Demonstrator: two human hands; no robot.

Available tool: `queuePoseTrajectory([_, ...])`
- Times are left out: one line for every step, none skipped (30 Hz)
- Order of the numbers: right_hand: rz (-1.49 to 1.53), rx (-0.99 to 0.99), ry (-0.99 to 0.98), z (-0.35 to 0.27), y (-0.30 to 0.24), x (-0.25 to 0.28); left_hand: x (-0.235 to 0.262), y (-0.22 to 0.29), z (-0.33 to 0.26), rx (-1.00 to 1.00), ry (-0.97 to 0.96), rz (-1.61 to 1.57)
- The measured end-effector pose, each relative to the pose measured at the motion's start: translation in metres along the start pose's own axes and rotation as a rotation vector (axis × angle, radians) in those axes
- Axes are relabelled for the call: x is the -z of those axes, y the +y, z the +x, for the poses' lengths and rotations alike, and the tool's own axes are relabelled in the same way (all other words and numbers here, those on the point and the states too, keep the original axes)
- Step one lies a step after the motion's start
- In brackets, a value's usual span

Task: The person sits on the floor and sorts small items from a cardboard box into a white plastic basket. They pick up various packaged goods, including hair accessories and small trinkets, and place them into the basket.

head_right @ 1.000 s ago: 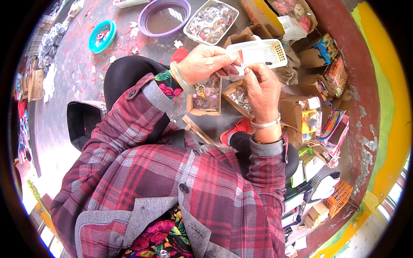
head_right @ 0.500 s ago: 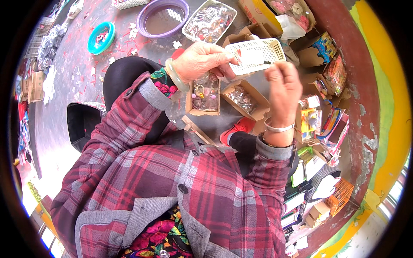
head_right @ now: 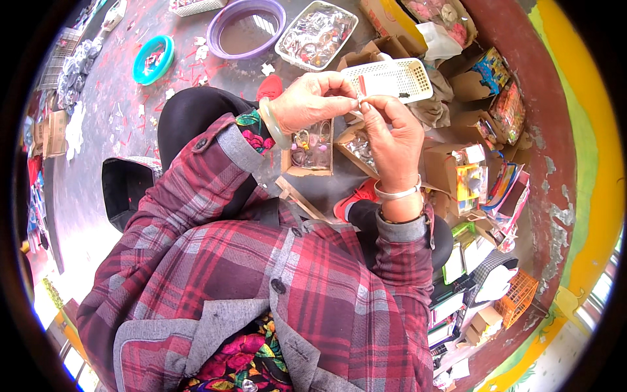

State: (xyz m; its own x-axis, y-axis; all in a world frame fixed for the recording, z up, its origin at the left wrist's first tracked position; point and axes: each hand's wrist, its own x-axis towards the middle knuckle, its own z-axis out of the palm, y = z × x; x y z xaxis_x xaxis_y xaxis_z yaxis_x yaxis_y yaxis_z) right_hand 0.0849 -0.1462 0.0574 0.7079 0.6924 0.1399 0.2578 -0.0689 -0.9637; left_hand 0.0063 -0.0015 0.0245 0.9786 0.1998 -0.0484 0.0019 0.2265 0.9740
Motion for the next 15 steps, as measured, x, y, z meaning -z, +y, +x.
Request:
queuePoseTrajectory([-0.118, 0.102, 0.013, 0.000, 0.000, -0.002, -0.001, 0.000, 0.000, -0.017, 0.014, 0.023])
queuePoseTrajectory([-0.149, 0.143, 0.012, 0.000, -0.001, -0.003, -0.001, 0.001, -0.001, -0.002, 0.020, 0.020])
queuePoseTrajectory([-0.180, 0.185, 0.012, 0.000, -0.002, -0.005, -0.001, 0.003, -0.002, 0.012, 0.027, 0.017])
queuePoseTrajectory([-0.212, 0.226, 0.013, 0.000, -0.003, -0.006, -0.001, 0.004, -0.003, 0.026, 0.032, 0.013])
queuePoseTrajectory([-0.231, 0.245, 0.009, 0.000, -0.003, -0.007, -0.001, 0.002, -0.003, -0.035, 0.061, 0.105])
queuePoseTrajectory([-0.251, 0.264, 0.005, 0.000, -0.002, -0.008, 0.000, -0.001, -0.002, -0.096, 0.090, 0.197])
queuePoseTrajectory([-0.271, 0.283, 0.002, 0.000, -0.002, -0.008, 0.001, -0.003, 0.000, -0.157, 0.119, 0.289])
queuePoseTrajectory([-0.284, 0.289, 0.006, 0.000, -0.002, -0.009, 0.001, -0.005, 0.000, -0.151, 0.126, 0.278])
queuePoseTrajectory([-0.296, 0.296, 0.010, 0.000, -0.003, -0.009, 0.002, -0.007, 0.001, -0.144, 0.133, 0.267])
queuePoseTrajectory([-0.308, 0.303, 0.014, 0.000, -0.004, -0.010, 0.003, -0.009, 0.002, -0.138, 0.142, 0.257])
queuePoseTrajectory([-0.313, 0.306, 0.011, 0.001, -0.004, -0.010, 0.004, -0.013, 0.003, -0.164, 0.137, 0.244])
queuePoseTrajectory([-0.318, 0.308, 0.007, 0.001, -0.005, -0.010, 0.005, -0.019, 0.005, -0.190, 0.132, 0.231])
queuePoseTrajectory([-0.325, 0.307, 0.008, 0.001, -0.005, -0.010, 0.003, -0.014, 0.004, -0.214, 0.123, 0.217])
queuePoseTrajectory([-0.343, 0.308, 0.012, 0.000, -0.004, -0.009, 0.001, -0.009, 0.003, -0.182, 0.128, 0.276])
queuePoseTrajectory([-0.360, 0.308, 0.017, 0.001, -0.003, -0.009, -0.001, -0.003, 0.001, -0.150, 0.133, 0.335])
